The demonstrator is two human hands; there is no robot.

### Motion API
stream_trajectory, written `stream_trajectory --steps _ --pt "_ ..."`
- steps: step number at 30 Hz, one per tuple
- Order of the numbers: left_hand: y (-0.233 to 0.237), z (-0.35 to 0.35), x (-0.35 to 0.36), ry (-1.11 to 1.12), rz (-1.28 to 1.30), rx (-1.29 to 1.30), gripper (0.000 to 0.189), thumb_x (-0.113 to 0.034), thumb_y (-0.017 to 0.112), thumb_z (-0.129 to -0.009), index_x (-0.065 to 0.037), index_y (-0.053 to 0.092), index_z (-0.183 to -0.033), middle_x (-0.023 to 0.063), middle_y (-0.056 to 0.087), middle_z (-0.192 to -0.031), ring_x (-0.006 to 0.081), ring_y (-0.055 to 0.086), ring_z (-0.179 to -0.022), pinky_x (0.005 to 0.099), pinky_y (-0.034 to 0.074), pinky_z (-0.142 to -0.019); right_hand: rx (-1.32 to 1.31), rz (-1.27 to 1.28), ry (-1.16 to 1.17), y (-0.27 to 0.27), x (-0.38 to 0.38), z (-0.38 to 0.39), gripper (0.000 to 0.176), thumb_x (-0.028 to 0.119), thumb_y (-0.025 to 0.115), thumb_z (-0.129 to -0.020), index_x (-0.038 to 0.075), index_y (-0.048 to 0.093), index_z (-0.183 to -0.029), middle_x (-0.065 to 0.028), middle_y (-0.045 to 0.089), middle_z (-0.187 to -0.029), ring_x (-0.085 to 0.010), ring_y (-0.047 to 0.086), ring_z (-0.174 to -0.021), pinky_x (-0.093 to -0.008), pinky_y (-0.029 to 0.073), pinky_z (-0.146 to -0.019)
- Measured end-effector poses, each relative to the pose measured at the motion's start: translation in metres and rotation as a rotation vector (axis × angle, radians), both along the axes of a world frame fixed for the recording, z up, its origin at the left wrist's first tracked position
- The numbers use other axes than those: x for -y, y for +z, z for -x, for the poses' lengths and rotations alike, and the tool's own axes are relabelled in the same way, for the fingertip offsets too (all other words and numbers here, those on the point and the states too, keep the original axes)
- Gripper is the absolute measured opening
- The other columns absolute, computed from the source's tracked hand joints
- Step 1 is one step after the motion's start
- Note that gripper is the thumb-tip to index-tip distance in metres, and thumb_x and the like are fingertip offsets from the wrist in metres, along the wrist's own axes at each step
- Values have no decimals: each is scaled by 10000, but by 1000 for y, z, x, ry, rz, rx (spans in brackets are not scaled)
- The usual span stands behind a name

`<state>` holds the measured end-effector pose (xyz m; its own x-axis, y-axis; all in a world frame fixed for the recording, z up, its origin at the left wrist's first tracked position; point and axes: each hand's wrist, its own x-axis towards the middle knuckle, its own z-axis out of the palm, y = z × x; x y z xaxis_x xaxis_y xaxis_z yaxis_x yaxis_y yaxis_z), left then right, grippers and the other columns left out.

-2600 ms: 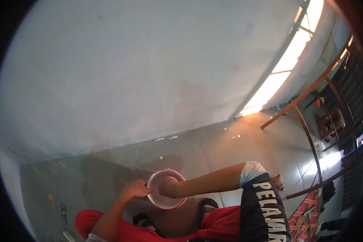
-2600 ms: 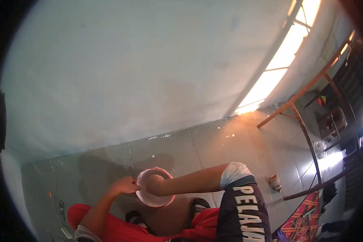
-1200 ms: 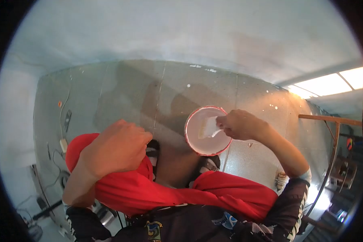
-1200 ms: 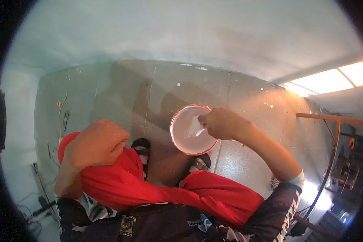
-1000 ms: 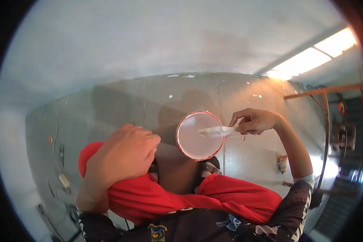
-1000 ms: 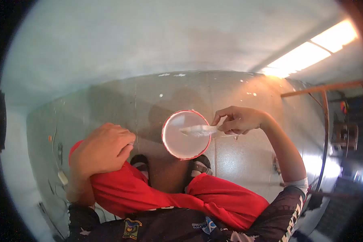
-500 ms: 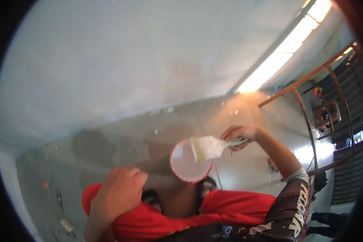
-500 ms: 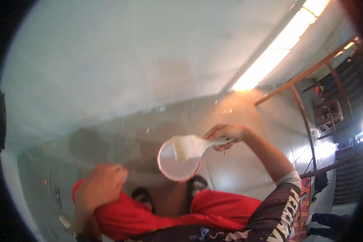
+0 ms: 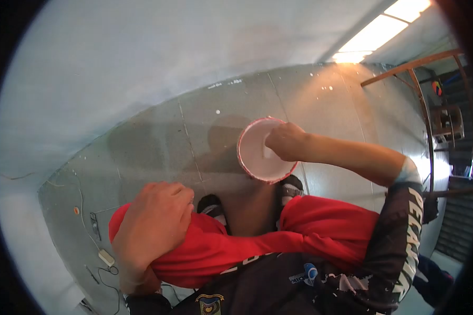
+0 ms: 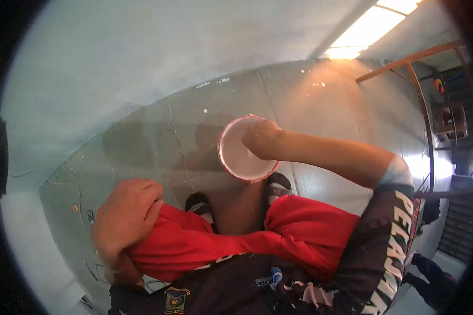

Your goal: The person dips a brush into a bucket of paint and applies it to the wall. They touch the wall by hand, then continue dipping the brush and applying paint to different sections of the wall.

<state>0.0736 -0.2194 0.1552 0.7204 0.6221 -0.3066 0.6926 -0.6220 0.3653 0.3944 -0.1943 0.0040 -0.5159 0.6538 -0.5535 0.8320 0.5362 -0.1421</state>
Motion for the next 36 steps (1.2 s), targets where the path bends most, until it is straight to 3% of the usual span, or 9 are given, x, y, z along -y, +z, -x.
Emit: stream_trajectory --steps 2,5,11,17,33,36 --pt "1 -1 -1 -14 13 2 120 -134 576 -865 -21 610 -844 128 627 -879 314 603 -905 415 457 -860 44 -63 78 -20 2 9 151 108 598 -817 43 713 -890 -167 714 -909 -325 705 -853 -420 554 -754" --pt "4 -2 -3 -30 -4 -17 123 -137 579 -860 -18 606 -842 129 629 -882 314 602 -907 421 457 -861 8 -4 -20 -42 2 17 174 98 582 -822 22 713 -908 -186 712 -915 -333 708 -815 -428 562 -726" --pt "3 6 -1 -29 12 36 105 -117 578 -836 -16 602 -850 129 627 -889 320 596 -912 425 454 -864 -27 -28 57 -67 2 19 182 104 580 -823 32 728 -902 -173 717 -919 -331 712 -839 -433 572 -735" --pt "4 11 -1 8 -13 93 107 -86 577 -811 -17 604 -888 128 622 -919 319 590 -929 431 449 -869 100 56 -7 -65 -3 28 183 113 595 -816 63 744 -909 -161 716 -985 -324 705 -911 -423 574 -752" --pt "0 8 -8 -14 19 55 108 -106 582 -851 -21 607 -913 130 621 -952 314 594 -957 420 451 -876 56 56 -16 -64 -7 18 180 109 604 -792 73 745 -899 -173 715 -955 -336 703 -894 -437 566 -767" --pt "-4 6 -10 -12 25 51 109 -89 578 -847 -21 602 -929 135 616 -965 318 594 -965 421 453 -876 61 58 -9 -52 -11 6 138 144 676 -781 73 742 -879 -165 718 -912 -320 703 -900 -431 568 -749"
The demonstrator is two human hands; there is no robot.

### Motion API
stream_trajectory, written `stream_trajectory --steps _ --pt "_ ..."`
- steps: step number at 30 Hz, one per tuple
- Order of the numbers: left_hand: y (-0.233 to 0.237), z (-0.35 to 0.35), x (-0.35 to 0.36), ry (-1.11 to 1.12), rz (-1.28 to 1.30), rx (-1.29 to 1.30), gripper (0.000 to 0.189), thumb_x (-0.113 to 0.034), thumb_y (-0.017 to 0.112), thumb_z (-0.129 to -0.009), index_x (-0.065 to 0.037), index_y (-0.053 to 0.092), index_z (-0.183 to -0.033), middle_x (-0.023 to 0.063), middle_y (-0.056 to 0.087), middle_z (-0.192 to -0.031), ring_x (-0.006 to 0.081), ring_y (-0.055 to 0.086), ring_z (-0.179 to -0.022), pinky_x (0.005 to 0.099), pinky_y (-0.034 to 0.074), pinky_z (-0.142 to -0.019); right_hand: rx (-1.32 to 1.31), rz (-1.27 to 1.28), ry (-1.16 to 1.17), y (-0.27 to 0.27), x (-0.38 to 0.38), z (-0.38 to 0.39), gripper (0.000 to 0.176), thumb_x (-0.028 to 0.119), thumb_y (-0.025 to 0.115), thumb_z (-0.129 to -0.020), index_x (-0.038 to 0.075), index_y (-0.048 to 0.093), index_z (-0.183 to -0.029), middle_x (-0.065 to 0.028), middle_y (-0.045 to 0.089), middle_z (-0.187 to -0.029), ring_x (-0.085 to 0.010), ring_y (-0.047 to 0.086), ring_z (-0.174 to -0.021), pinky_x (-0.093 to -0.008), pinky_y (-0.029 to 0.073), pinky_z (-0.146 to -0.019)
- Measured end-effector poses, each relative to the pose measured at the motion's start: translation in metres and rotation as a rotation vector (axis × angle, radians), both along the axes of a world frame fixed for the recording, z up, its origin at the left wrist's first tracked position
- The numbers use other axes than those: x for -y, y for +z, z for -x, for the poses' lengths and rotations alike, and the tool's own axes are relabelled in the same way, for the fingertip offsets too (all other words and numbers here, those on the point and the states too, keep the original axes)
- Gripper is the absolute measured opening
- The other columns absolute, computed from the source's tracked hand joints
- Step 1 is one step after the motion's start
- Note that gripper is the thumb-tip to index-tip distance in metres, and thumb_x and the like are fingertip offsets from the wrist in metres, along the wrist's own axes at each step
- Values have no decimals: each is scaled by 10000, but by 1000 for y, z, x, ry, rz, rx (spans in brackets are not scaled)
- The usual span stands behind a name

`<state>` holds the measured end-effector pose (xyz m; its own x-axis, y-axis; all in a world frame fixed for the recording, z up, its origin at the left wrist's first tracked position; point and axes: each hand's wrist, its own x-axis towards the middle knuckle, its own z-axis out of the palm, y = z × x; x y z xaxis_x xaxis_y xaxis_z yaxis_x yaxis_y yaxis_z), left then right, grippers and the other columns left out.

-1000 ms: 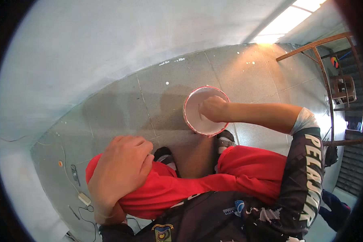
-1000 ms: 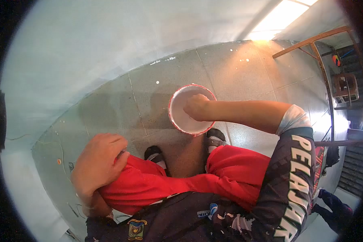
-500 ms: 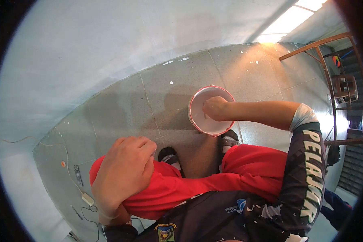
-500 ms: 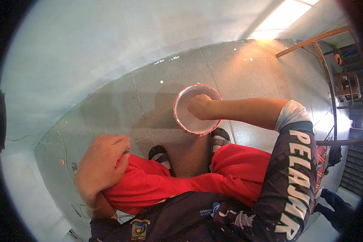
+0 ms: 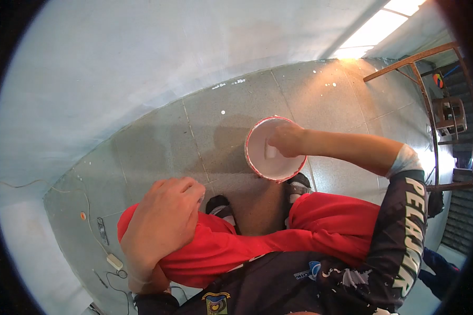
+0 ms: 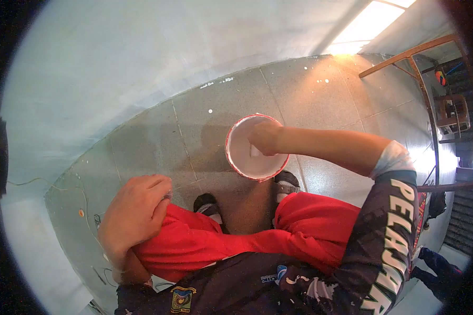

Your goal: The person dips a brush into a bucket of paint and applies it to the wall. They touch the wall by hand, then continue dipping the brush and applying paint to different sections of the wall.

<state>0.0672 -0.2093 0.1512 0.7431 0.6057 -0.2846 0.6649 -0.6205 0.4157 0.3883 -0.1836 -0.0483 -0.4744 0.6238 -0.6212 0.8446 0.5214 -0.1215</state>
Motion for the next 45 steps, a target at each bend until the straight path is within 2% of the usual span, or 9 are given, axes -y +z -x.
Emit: stream_trajectory --steps 9,12,14,17,20,24,32,34,45 --pt "-4 -11 -8 -23 38 -29 105 -57 584 -835 -4 599 -924 144 625 -1029 357 588 -979 427 459 -893 -293 225 -355 95 -4 -48 349 201 723 -779 56 681 -1094 -156 693 -949 -303 662 -947 -423 504 -816" --pt "-7 -14 -9 -37 45 -46 96 -57 585 -834 -6 596 -915 140 625 -1018 354 588 -974 427 459 -887 -451 365 -481 98 -5 -76 349 263 731 -810 56 690 -1088 -98 674 -826 -211 646 -759 -357 494 -660" --pt "-6 -16 -10 -41 41 -55 94 -56 586 -833 -6 594 -912 139 625 -1010 352 588 -969 428 460 -883 -496 646 -747 94 -5 -93 310 276 701 -865 54 696 -1082 -28 622 -733 -96 536 -569 -262 403 -495" --pt "-6 -21 -11 -45 48 -75 92 -57 589 -830 -4 593 -906 140 627 -992 351 589 -955 430 461 -874 -704 840 -855 87 -4 -117 230 259 644 -926 60 702 -1026 9 582 -702 -31 417 -467 -205 290 -406" --pt "-9 -25 -11 -45 65 -72 85 -58 592 -828 -5 593 -894 142 630 -972 353 592 -938 432 463 -865 -786 916 -952 81 0 -129 214 239 601 -960 44 685 -943 -14 598 -709 -36 411 -434 -204 286 -393" --pt "-9 -30 -12 -60 40 -47 91 -76 608 -828 -2 596 -880 146 633 -955 355 595 -924 433 469 -849 -894 971 -955 74 3 -138 263 267 570 -984 43 654 -872 -21 610 -714 -36 411 -423 -215 284 -381" --pt "-11 -35 -16 -67 63 -39 128 -121 630 -842 0 596 -868 157 635 -948 366 598 -910 447 477 -827 -852 1075 -875 65 7 -151 340 360 541 -998 60 641 -874 -25 652 -757 -57 542 -511 -204 462 -448" --pt "-12 -36 -15 -77 23 -51 117 -148 630 -871 -34 642 -894 126 646 -920 312 621 -920 419 479 -858 -847 1085 -876 65 8 -152 332 365 546 -995 64 642 -891 -18 651 -763 -57 556 -542 -209 463 -450" --pt "-9 -35 -15 -45 41 -57 143 -146 620 -864 -7 605 -892 146 640 -976 355 598 -942 435 466 -873 -828 1100 -940 64 5 -147 307 363 557 -984 79 642 -909 37 581 -720 -34 513 -577 -197 407 -427"
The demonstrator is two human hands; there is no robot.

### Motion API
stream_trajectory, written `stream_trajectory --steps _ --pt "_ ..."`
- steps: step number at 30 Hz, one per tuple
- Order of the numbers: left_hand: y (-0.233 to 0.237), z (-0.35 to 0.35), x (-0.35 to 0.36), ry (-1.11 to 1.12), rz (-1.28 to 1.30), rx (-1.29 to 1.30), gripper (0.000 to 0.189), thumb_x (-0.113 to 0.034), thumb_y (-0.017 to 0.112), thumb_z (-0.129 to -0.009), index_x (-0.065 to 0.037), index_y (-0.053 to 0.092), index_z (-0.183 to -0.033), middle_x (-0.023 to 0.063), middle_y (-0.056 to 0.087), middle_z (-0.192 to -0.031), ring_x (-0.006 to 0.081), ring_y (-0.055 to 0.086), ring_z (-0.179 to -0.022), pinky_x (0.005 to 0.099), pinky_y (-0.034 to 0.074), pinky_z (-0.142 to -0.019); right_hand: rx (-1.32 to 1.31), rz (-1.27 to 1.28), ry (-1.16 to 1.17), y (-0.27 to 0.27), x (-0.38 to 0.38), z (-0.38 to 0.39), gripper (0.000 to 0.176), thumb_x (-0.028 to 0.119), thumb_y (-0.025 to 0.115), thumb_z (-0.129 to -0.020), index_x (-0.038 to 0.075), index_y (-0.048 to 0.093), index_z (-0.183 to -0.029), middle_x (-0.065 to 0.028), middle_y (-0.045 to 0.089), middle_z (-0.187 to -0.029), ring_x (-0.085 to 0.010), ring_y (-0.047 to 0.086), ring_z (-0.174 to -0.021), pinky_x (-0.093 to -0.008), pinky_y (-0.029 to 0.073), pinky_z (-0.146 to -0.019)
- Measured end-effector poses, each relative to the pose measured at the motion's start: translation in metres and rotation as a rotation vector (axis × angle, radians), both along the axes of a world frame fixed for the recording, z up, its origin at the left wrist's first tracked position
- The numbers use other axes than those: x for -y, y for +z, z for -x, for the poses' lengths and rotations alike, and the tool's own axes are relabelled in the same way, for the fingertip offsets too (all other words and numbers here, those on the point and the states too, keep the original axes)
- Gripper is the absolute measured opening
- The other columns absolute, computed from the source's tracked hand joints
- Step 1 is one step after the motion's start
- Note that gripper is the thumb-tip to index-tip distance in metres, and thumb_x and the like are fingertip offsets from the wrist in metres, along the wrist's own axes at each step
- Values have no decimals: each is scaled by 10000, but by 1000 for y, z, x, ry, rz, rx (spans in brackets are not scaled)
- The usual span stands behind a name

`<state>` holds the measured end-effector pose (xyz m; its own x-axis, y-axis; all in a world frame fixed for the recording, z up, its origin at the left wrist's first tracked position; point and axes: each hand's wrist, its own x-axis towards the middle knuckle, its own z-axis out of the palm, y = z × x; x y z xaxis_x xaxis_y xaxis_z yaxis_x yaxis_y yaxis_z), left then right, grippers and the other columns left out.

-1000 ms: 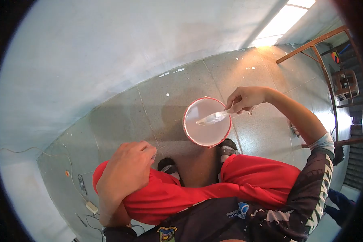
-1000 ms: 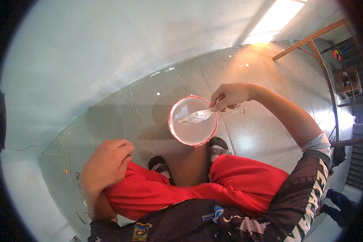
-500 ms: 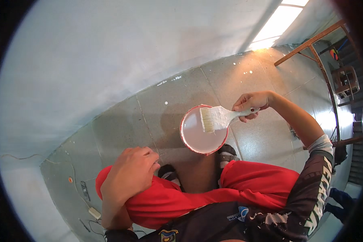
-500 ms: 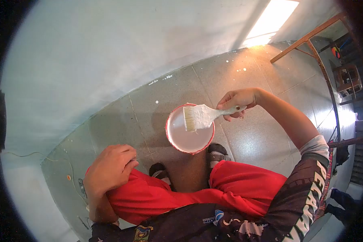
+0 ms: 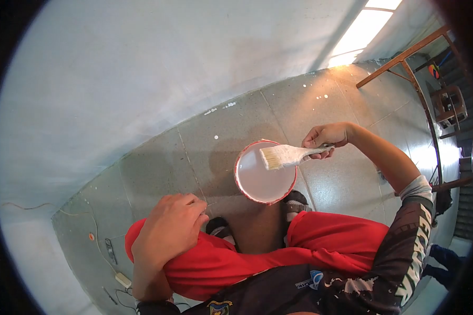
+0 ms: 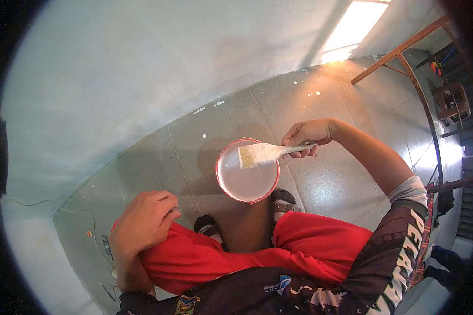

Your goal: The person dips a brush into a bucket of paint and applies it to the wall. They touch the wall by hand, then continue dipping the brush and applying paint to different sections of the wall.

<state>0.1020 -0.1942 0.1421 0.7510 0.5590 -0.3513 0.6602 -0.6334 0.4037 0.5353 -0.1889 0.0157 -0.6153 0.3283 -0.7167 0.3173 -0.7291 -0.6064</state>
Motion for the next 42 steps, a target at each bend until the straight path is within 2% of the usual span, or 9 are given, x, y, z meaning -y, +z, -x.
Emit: stream_trajectory --steps 9,11,16,20,24,30,35,40,42 --pt "-1 1 0 4 6 30 121 -137 616 -864 -17 614 -880 140 636 -932 341 603 -919 432 470 -852 83 -64 -29 9 0 4 254 309 555 -970 102 632 -845 31 578 -683 -33 506 -535 -192 404 -403" --pt "-2 0 -1 -13 -39 56 113 -145 615 -871 -32 620 -873 131 638 -906 322 611 -916 427 471 -853 96 -79 -26 14 -1 2 267 301 549 -984 87 648 -860 18 589 -687 -40 505 -532 -191 330 -409" --pt "-12 4 -5 -28 -28 40 139 -169 607 -864 -31 613 -869 167 645 -860 366 627 -857 464 500 -785 86 -280 -183 74 -20 -16 222 263 552 -963 96 650 -854 5 601 -700 -52 494 -529 -201 324 -421" --pt "-12 3 -8 -35 -29 13 179 -208 593 -875 -30 607 -883 178 648 -852 382 630 -843 482 504 -775 163 -768 -661 146 -35 -37 333 272 497 -989 -21 656 -995 -27 565 -666 -59 438 -467 -208 282 -391" --pt "-14 0 -6 4 4 -52 222 -256 575 -898 -39 610 -933 177 652 -898 386 625 -878 483 495 -793 240 -1140 -1023 235 -51 -36 323 266 493 -978 -6 660 -1028 -8 548 -685 -51 366 -481 -212 254 -422" --pt "-15 -6 -7 18 34 -127 262 -298 563 -916 -48 613 -975 175 656 -952 382 621 -921 473 490 -806 204 -1511 -1284 305 -77 -15 285 177 551 -880 -28 607 -1069 -86 614 -824 -78 403 -546 -230 299 -470" --pt "-9 -7 -4 47 82 -140 289 -323 547 -929 -47 611 -986 175 655 -954 380 623 -917 471 491 -810 207 -1463 -1356 298 -103 -17 300 87 553 -870 -26 457 -1131 -150 659 -906 -86 429 -551 -242 334 -463" --pt "-12 -3 -8 49 64 -170 287 -324 534 -942 -53 610 -991 168 658 -961 380 625 -912 470 496 -808 233 -1287 -1351 250 -106 -31 238 94 568 -911 27 484 -1124 -139 620 -869 -71 388 -511 -222 269 -418" --pt "-13 -1 -8 34 43 -157 288 -327 535 -941 -53 611 -991 168 659 -962 380 627 -909 471 497 -806 309 -1179 -1270 239 -97 -38 284 92 576 -882 -31 471 -1116 -164 637 -858 -84 438 -544 -241 302 -429"
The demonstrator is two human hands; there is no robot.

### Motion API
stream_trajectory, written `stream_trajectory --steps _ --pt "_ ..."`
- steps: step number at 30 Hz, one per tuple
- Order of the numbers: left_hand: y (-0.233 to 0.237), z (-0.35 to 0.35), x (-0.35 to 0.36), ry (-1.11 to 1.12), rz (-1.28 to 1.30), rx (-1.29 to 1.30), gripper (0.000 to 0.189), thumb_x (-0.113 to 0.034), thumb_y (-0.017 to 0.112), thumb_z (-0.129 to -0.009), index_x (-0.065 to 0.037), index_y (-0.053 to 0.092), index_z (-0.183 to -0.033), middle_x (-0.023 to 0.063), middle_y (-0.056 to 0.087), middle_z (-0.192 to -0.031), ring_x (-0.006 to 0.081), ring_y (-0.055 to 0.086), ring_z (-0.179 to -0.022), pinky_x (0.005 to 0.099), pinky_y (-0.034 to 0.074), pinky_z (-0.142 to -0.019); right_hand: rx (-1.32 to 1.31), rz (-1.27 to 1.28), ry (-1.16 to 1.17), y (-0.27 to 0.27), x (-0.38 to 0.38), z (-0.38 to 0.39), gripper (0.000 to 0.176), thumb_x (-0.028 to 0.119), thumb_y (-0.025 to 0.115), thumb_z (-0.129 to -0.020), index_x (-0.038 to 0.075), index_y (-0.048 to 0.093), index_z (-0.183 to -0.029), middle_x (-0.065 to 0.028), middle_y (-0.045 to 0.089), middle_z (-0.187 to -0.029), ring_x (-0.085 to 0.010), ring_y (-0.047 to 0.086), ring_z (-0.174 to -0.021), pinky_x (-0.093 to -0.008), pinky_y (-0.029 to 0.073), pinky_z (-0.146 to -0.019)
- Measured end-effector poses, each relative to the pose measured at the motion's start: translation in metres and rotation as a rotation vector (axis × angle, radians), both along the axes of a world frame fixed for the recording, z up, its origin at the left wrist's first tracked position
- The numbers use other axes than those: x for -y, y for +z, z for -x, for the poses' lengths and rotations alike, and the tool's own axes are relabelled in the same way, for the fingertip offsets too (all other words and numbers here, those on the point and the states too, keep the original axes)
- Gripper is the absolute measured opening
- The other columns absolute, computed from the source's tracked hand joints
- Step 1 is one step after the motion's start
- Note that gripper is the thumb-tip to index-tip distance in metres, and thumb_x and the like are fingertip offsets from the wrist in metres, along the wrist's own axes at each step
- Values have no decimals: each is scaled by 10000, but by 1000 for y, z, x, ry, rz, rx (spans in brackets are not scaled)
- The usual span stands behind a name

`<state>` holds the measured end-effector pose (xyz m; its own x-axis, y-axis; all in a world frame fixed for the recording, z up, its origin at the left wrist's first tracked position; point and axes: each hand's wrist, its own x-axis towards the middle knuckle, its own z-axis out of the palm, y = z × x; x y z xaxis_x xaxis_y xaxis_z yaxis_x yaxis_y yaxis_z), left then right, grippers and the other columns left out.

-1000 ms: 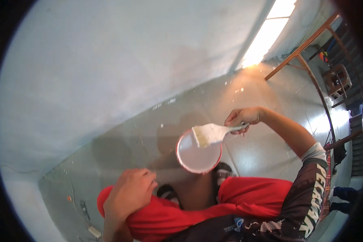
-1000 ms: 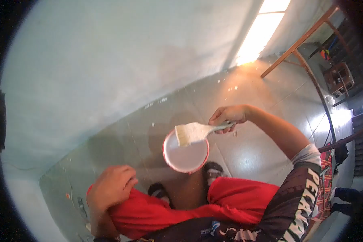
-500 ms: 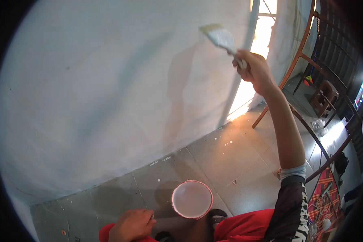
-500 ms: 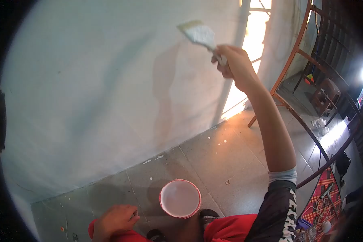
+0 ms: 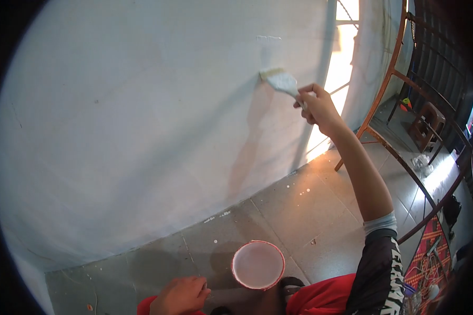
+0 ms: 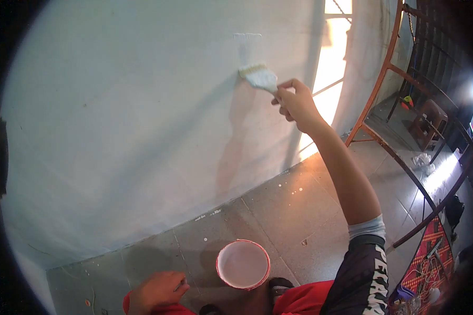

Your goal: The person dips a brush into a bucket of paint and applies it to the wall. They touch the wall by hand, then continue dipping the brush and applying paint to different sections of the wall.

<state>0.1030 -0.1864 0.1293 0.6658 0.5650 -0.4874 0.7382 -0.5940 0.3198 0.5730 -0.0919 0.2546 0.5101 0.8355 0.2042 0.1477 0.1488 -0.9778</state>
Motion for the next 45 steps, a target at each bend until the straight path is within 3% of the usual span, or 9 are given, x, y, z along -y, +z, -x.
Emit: stream_trajectory --steps 7,11,17,19,20,22,32,38,45 --pt "0 0 -2 4 -5 19 289 -332 532 -937 -58 608 -990 171 657 -958 379 628 -906 473 499 -801 171 94 -22 27 3 -15 203 106 599 -869 -46 560 -998 -167 637 -848 -88 458 -544 -228 339 -427" --pt "-11 2 -12 -10 37 41 294 -335 528 -938 -58 608 -996 173 658 -971 377 626 -928 469 495 -815 346 6 6 106 -19 -33 154 132 622 -824 47 644 -698 -7 523 -587 -79 387 -468 -236 275 -423" --pt "-3 -8 -12 11 37 83 306 -339 506 -953 -57 610 -1011 165 658 -985 372 621 -945 459 489 -838 397 -154 -82 201 -4 5 172 199 629 -795 54 606 -704 26 419 -545 -43 289 -464 -193 216 -449" --pt "-5 -6 -12 9 19 91 308 -342 501 -958 -58 611 -1009 164 659 -987 370 622 -946 459 489 -839 1124 120 -348 198 2 17 252 209 567 -966 129 618 -1199 -41 675 -993 -160 662 -899 -270 540 -759" --pt "-4 -5 -12 7 21 88 308 -342 501 -958 -58 611 -1009 164 659 -987 370 622 -946 459 489 -839 1122 124 -349 190 -4 18 252 209 567 -966 129 618 -1199 -41 675 -993 -160 662 -899 -270 540 -759" --pt "2 -3 -9 15 -18 61 299 -338 516 -953 -60 612 -1009 165 661 -983 373 624 -937 463 490 -835 271 -245 -139 155 -30 13 172 227 628 -809 57 622 -787 4 502 -618 -57 334 -474 -197 253 -446" --pt "-5 3 -3 -58 -46 180 282 -324 533 -942 -55 600 -989 167 655 -952 379 626 -906 473 495 -811 1 274 -24 -32 -5 -2 113 98 587 -865 4 599 -928 -82 608 -714 -105 450 -468 -257 310 -381" --pt "-5 -9 -9 -48 -20 137 288 -310 506 -951 -33 581 -975 184 656 -951 404 624 -917 500 493 -817 605 296 -143 107 -43 -47 139 21 589 -785 124 674 -823 -6 564 -702 -133 471 -546 -307 386 -466" --pt "-19 -17 -27 68 35 44 300 -337 509 -955 -65 605 -1039 148 654 -1014 356 613 -975 454 476 -857 444 -105 -132 244 -20 -9 200 214 640 -834 54 624 -714 -1 547 -637 -50 347 -465 -215 265 -430"
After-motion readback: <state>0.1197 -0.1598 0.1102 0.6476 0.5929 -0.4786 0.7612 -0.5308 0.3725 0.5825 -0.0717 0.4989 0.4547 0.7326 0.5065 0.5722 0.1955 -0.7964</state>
